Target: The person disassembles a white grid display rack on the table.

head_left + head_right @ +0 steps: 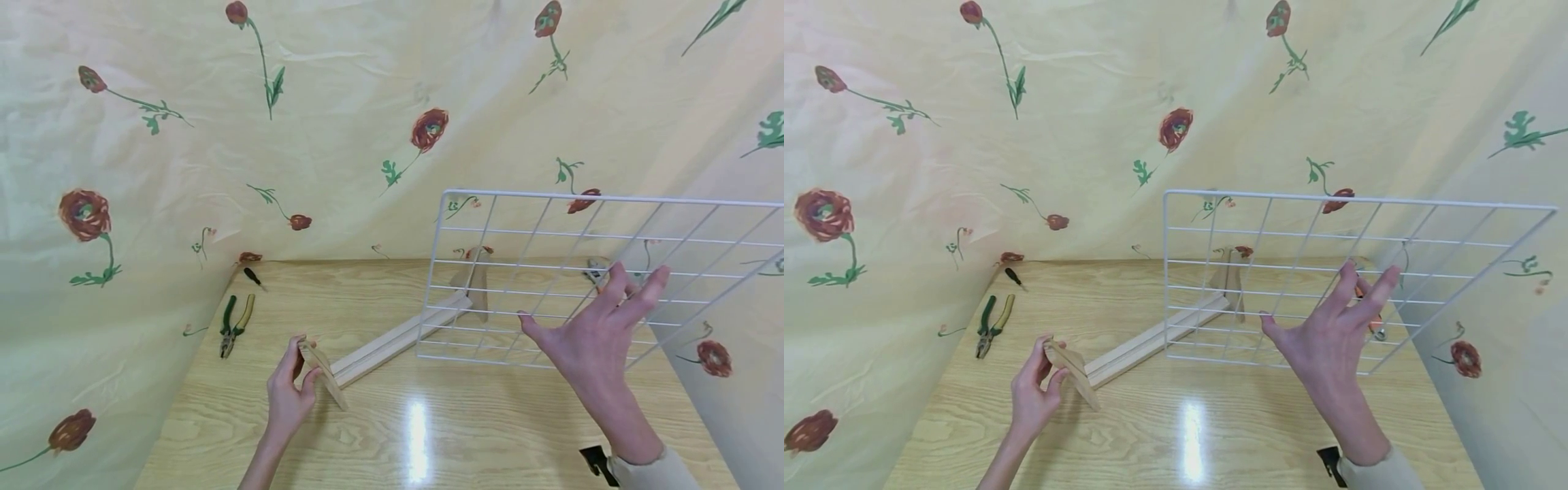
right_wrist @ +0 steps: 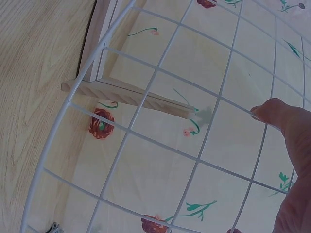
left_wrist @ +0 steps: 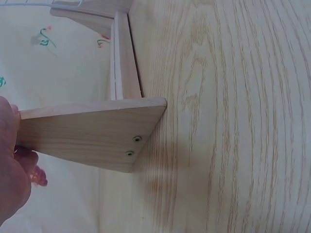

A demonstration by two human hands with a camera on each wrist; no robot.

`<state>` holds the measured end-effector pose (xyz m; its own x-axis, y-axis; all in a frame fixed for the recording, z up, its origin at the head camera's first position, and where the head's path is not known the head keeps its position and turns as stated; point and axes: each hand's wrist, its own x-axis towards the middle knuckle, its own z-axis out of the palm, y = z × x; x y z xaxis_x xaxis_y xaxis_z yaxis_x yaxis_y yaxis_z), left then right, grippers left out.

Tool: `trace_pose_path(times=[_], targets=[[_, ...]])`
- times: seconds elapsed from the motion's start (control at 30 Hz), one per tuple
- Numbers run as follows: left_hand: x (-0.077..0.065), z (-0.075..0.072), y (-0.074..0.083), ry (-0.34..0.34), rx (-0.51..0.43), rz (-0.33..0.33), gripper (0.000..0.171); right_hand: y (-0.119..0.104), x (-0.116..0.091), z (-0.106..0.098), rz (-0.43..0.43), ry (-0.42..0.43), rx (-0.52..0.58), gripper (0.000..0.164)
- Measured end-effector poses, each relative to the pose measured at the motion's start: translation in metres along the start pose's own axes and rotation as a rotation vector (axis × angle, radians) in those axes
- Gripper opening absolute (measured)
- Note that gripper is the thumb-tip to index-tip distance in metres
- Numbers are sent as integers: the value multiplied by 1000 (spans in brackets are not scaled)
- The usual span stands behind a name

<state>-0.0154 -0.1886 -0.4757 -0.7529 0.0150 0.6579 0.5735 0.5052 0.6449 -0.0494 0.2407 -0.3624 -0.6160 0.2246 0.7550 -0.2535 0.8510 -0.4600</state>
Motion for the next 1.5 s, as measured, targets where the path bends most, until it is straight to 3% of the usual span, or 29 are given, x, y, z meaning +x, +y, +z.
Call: trace_pose_path(times=[0.83, 1.0, 1.1, 1.23, 1.5], targets=[[-5, -1, 9, 39, 41, -21, 73, -1, -1, 1, 6, -5, -14, 120], [-7, -1, 7, 47, 29, -15, 69, -2, -1, 1, 7, -5, -13, 121], [-7, 0, 5, 68, 48, 16, 51, -2, -1, 1, 10, -14, -21, 122], [-9, 1, 2, 88, 59, 50, 58, -3, -1, 1, 17, -24, -30, 124], [-10, 0, 3, 83, 60, 38, 54, -6, -1, -1, 57, -66, -45, 127]])
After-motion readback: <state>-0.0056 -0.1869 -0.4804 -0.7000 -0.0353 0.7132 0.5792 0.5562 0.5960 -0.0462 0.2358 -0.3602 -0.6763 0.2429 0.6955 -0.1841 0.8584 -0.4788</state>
